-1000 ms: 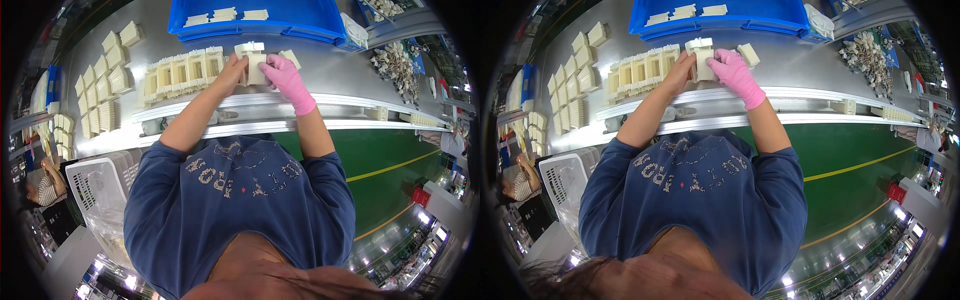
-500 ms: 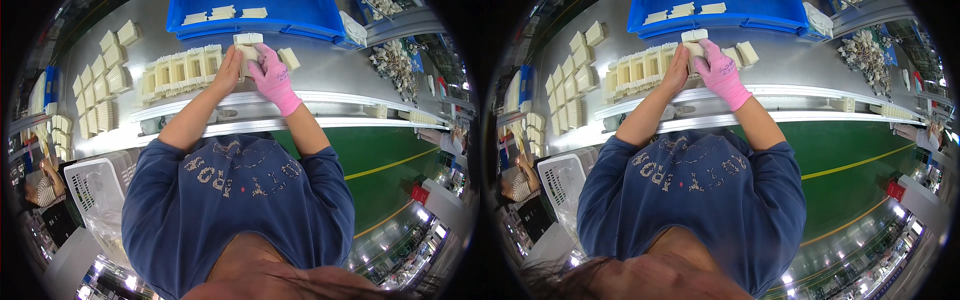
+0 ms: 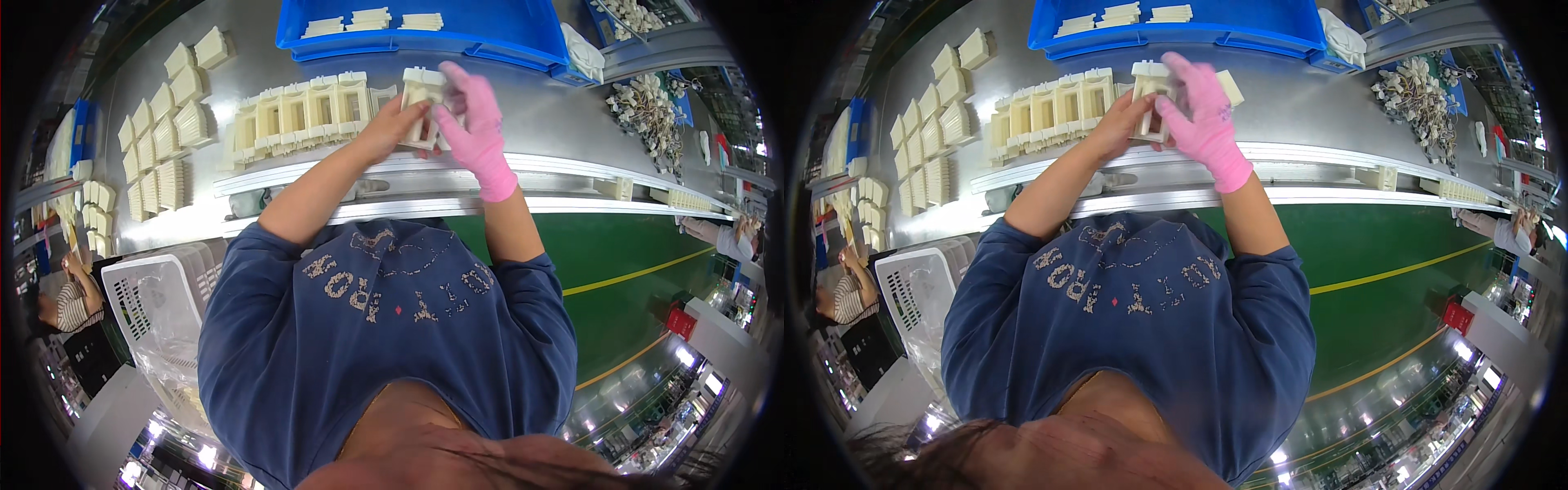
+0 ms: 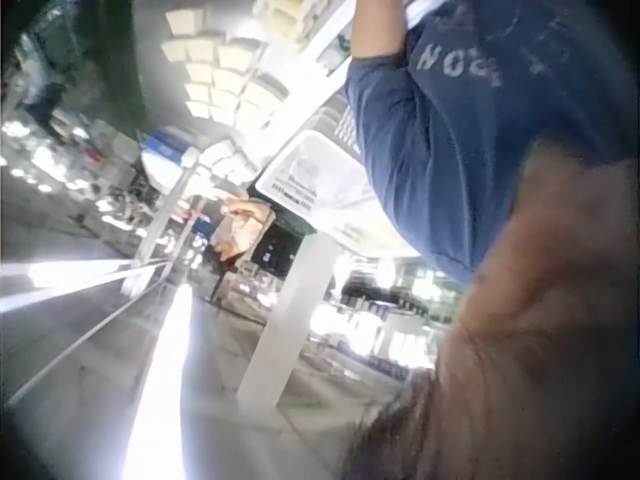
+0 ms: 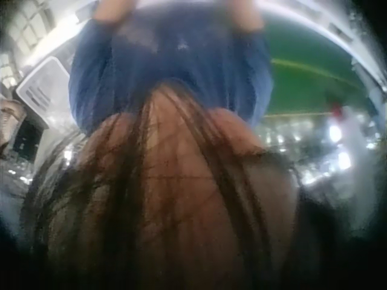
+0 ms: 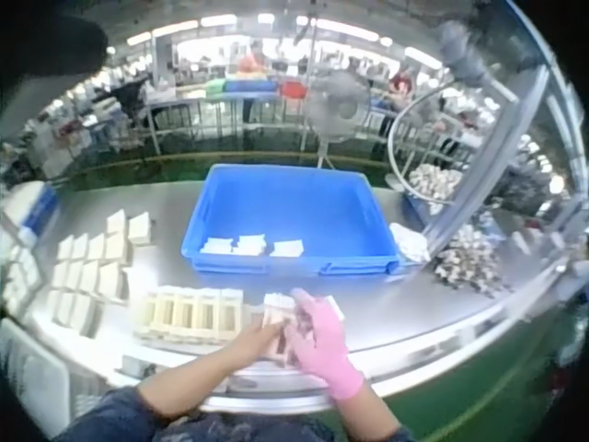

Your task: Manually inserting small white electronic components into individual slots within plastic carrier trays.

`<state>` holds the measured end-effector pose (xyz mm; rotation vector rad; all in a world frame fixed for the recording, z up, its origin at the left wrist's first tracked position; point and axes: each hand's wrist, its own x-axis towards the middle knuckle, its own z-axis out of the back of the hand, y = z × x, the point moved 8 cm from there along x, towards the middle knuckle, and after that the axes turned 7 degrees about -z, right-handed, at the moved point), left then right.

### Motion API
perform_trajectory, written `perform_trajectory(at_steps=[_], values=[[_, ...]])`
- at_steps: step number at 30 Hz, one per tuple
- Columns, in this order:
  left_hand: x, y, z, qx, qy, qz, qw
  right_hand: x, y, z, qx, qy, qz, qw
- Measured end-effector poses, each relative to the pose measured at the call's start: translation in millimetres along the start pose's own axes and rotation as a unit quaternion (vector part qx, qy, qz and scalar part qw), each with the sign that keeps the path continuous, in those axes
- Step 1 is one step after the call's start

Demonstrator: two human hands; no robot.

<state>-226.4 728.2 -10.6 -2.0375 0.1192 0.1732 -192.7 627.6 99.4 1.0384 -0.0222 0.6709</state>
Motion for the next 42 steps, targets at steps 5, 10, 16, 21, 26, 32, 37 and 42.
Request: perform_trajectory(at_steps=[5, 10, 16, 21, 26, 32, 37, 42], values=[[-33.6, -5.9, -39.7, 0.104, 0.297, 0.182, 0.932, -5.5, 12.8, 9.8, 0.307, 0.132, -0.007, 0.943], [3.6, -40.0, 0.5, 0.422, 0.264, 0.007, 0.867, -46.4, -41.1, 39.2, -0.099, 0.239, -0.230, 0.938], [24.7, -29.8, 50.2, 0.788, 0.245, -0.080, 0.559, -49.0, -69.4, 86.3, -0.453, 0.003, -0.141, 0.880], [24.9, -25.0, 31.7, 0.796, 0.345, -0.065, 0.493, 10.7, -132.3, 29.2, -0.388, 0.090, -0.185, 0.898], [34.2, -62.0, 32.4, 0.617, 0.116, -0.071, 0.775, 26.7, -173.7, -16.7, -0.443, 0.231, -0.305, 0.811], [20.4, -24.0, 48.2, 0.074, -0.063, 0.054, 0.994, 31.2, -149.1, 12.6, -0.452, 0.102, -0.249, 0.851], [8.1, -2.1, 31.2, 0.057, -0.059, 0.064, 0.995, 6.0, -74.5, -17.1, 0.161, 0.271, -0.310, 0.897], [-0.7, -11.7, 0.6, 0.048, -0.054, -0.067, 0.995, -2.5, -47.9, -44.2, 0.108, 0.130, -0.199, 0.965]])
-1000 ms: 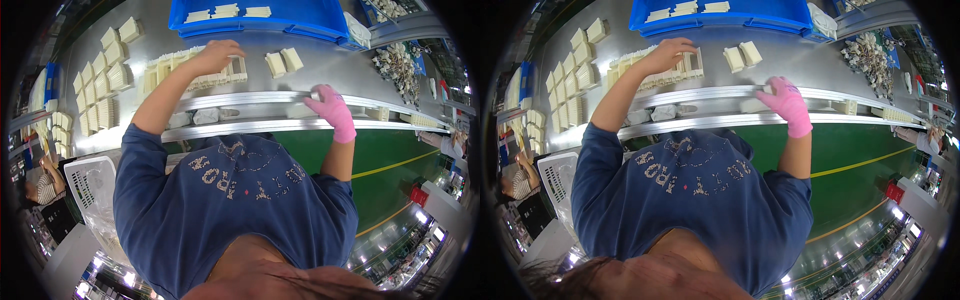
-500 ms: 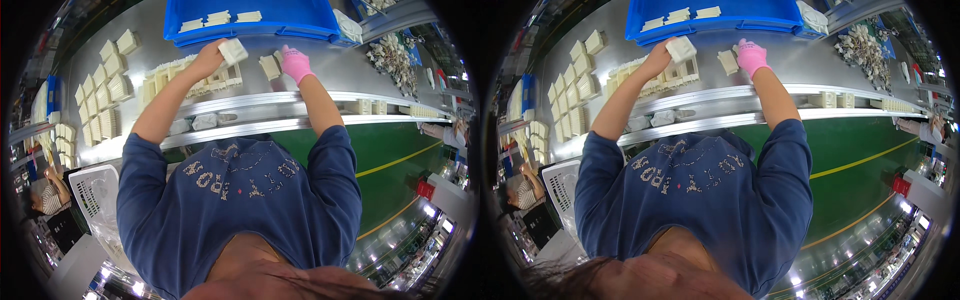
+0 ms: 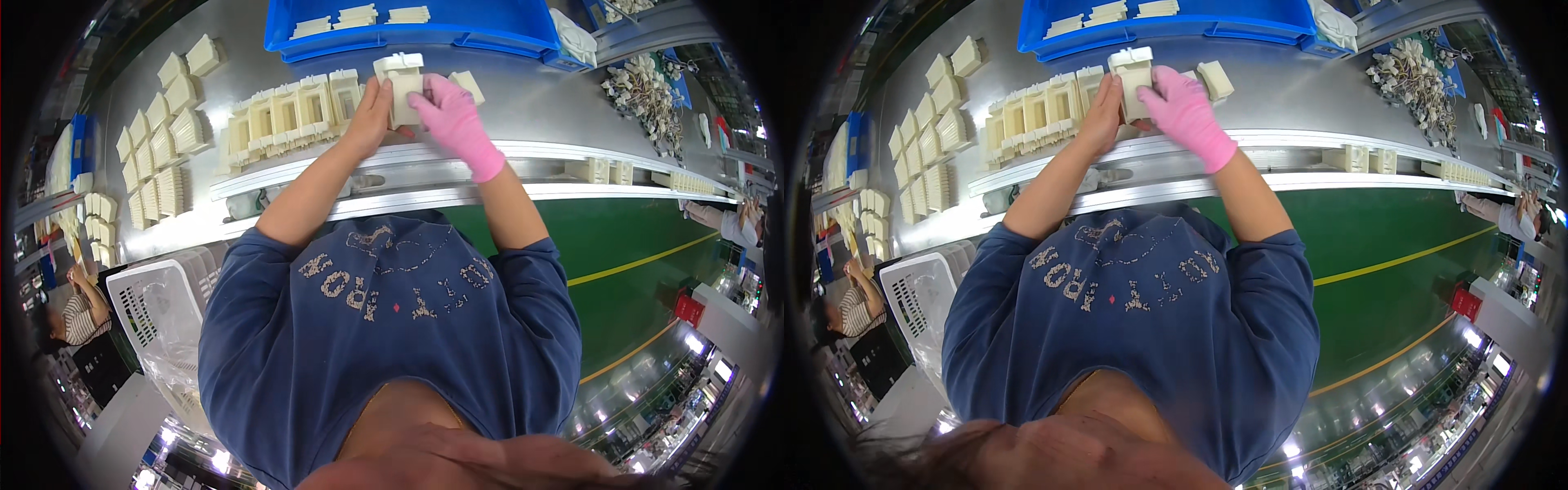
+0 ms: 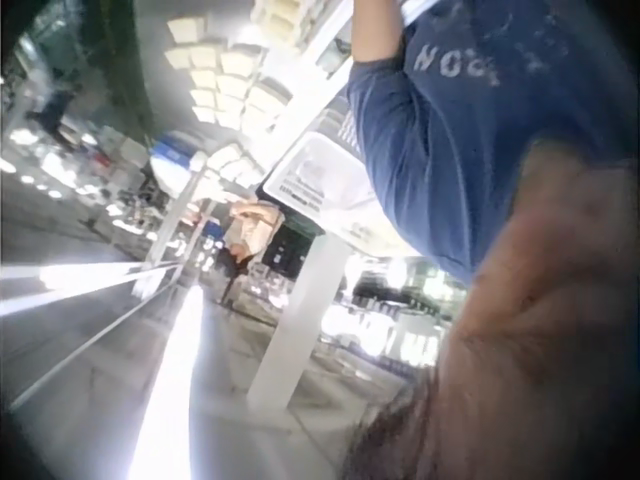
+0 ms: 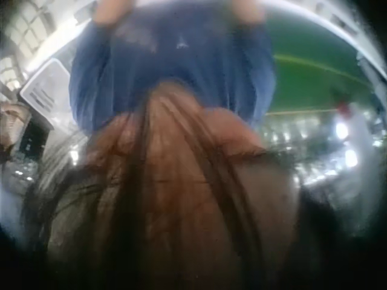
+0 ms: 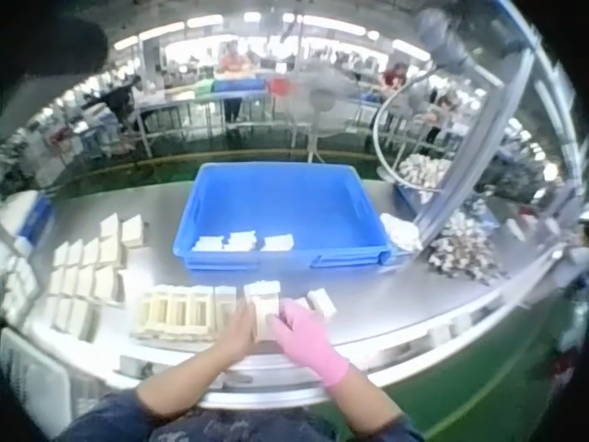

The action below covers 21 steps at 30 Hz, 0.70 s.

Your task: Manually inserting small white electronic components into individual slots within plastic carrier trays.

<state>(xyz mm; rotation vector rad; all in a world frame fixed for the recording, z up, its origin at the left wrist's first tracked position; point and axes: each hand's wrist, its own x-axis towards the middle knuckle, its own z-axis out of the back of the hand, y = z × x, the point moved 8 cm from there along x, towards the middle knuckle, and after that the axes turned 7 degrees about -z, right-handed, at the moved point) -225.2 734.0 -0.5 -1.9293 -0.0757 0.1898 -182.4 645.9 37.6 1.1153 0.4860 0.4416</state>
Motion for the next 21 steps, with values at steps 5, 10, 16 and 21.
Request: perform_trajectory(at_steps=[5, 10, 16, 21], values=[[1.4, -10.5, 6.3, 0.058, -0.004, -0.106, 0.993, -21.2, 26.4, 0.2, -0.097, -0.156, 0.143, 0.973], [-5.4, -25.3, -2.7, 0.081, 0.005, -0.086, 0.993, -24.5, 31.0, 3.7, -0.093, -0.155, 0.182, 0.967], [-3.9, -5.5, 1.9, -0.039, 0.005, 0.014, 0.999, -24.5, 35.0, -6.4, -0.063, -0.040, 0.149, 0.986], [-3.8, 1.9, 0.1, -0.038, 0.035, 0.025, 0.998, -23.2, 23.7, -6.5, 0.083, 0.132, -0.010, 0.988]])
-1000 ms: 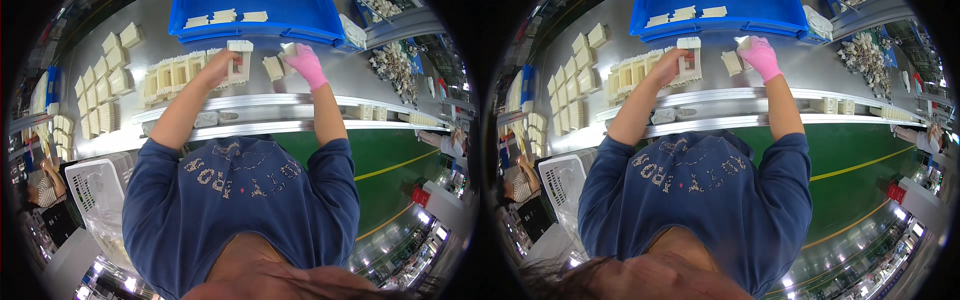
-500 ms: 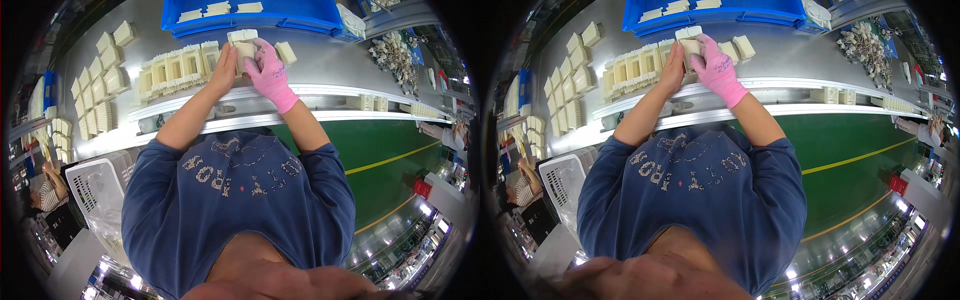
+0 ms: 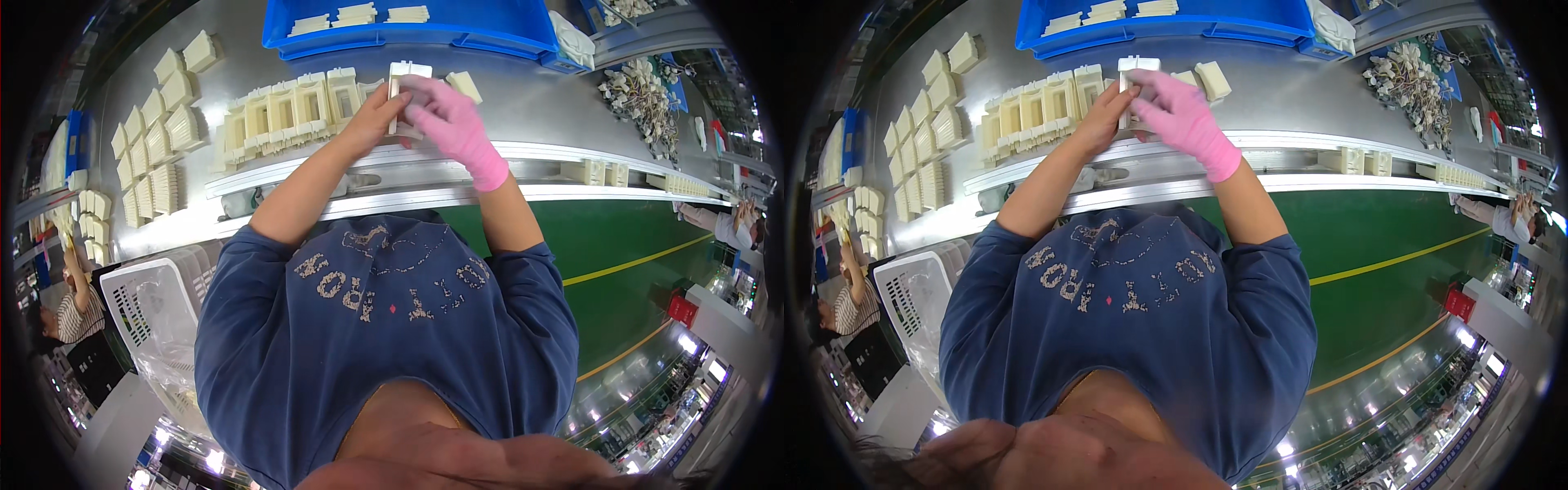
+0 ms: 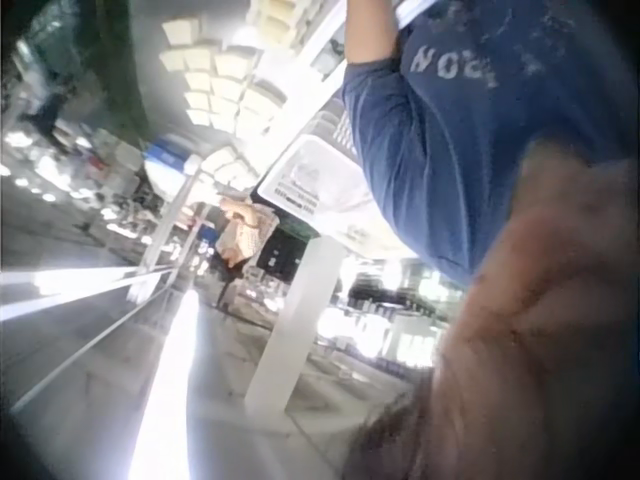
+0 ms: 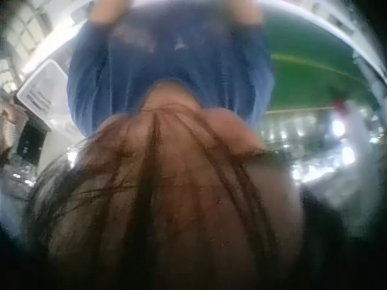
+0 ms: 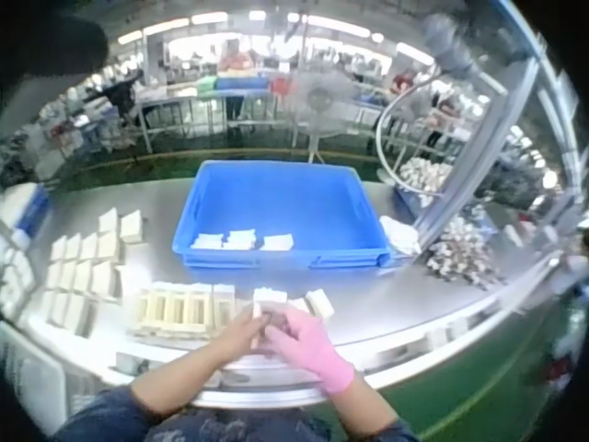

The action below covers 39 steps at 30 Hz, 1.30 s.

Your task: Manually inserting small white electronic components into individual slots within plastic carrier trays.

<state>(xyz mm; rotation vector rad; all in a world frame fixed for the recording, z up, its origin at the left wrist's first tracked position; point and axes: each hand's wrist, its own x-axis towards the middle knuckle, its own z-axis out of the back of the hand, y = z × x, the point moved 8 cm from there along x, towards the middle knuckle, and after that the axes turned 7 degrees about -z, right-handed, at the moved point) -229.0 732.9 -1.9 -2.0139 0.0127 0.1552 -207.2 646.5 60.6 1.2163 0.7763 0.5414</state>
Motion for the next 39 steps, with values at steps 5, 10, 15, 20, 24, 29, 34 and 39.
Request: perform_trajectory(at_steps=[5, 10, 15, 20, 24, 29, 34, 39], values=[[-8.0, 1.7, -32.8, 0.069, 0.149, 0.093, 0.982, -20.8, 31.3, 39.3, -0.082, -0.163, 0.211, 0.960], [10.8, 10.1, -39.5, 0.278, 0.351, 0.052, 0.893, -44.4, 9.6, 47.7, -0.096, -0.035, -0.015, 0.995], [63.5, 0.4, 11.7, 0.666, 0.185, -0.201, 0.694, -89.3, -50.4, 114.6, -0.426, -0.160, -0.247, 0.856], [68.2, 73.2, 20.8, 0.812, 0.352, -0.072, 0.460, -58.7, -49.9, 134.0, -0.505, -0.325, -0.034, 0.799], [72.9, 65.7, 0.0, 0.801, 0.397, -0.154, 0.420, 19.9, -89.2, 131.8, -0.521, -0.195, -0.159, 0.815], [72.3, -36.4, -1.0, 0.602, 0.071, -0.166, 0.778, 64.8, -113.7, 117.0, -0.559, -0.132, -0.252, 0.779], [49.6, -23.7, 43.9, 0.267, -0.118, -0.045, 0.955, 60.3, -111.8, 118.6, -0.569, -0.132, -0.261, 0.768], [27.4, 13.3, 35.5, 0.057, -0.123, 0.064, 0.989, 36.3, -57.2, 84.1, -0.077, -0.061, -0.117, 0.988]])
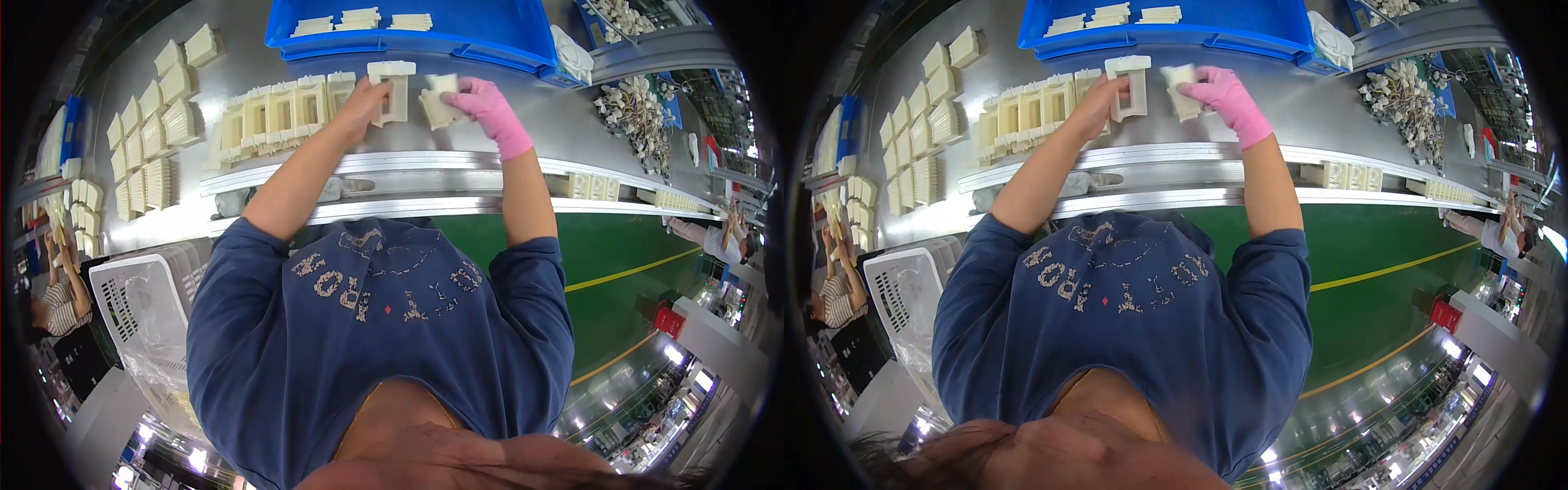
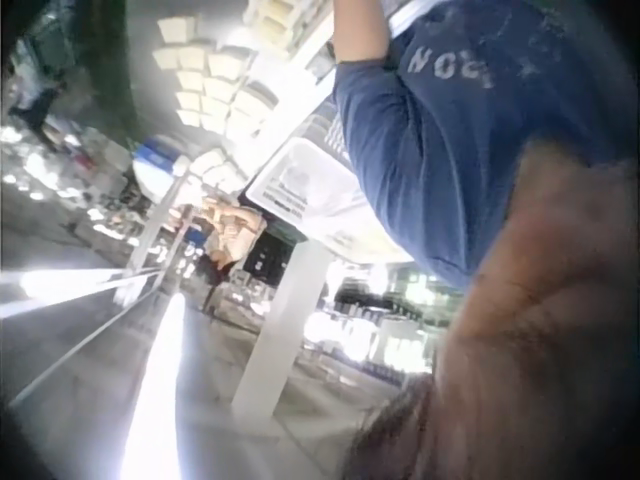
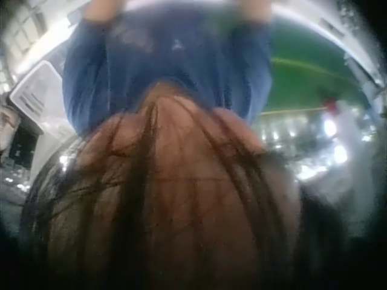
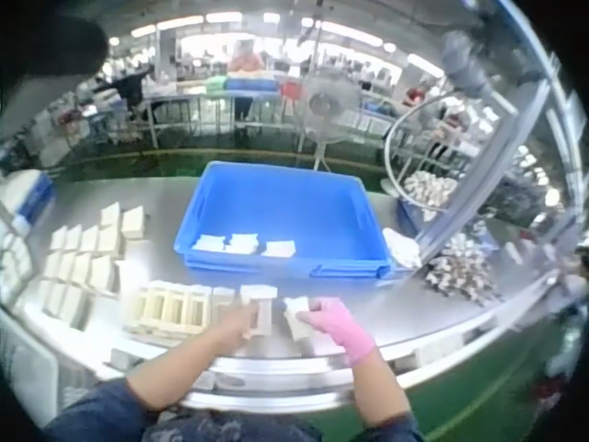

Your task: Manually inserting small white electronic components into individual slots within plastic carrier trays.

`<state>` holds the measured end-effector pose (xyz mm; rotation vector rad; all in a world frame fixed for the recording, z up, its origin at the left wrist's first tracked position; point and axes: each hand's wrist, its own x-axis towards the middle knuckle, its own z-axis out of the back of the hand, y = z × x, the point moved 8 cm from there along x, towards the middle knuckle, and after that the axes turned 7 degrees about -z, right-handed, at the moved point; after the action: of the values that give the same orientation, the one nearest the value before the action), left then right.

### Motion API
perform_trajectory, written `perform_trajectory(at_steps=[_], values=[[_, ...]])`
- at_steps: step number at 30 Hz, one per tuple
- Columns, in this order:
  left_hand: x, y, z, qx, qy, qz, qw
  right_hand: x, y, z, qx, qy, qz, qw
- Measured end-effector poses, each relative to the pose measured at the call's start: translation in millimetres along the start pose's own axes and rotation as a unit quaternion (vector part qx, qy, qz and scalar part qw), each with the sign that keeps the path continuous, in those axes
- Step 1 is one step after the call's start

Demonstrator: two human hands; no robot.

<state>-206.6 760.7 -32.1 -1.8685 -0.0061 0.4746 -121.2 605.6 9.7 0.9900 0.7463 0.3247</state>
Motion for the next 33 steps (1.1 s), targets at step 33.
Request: perform_trajectory(at_steps=[33], values=[[-52.7, -10.8, -68.0, 0.056, 0.367, 0.077, 0.925, -95.6, 76.2, -17.7, 0.076, -0.114, 0.342, 0.930]])
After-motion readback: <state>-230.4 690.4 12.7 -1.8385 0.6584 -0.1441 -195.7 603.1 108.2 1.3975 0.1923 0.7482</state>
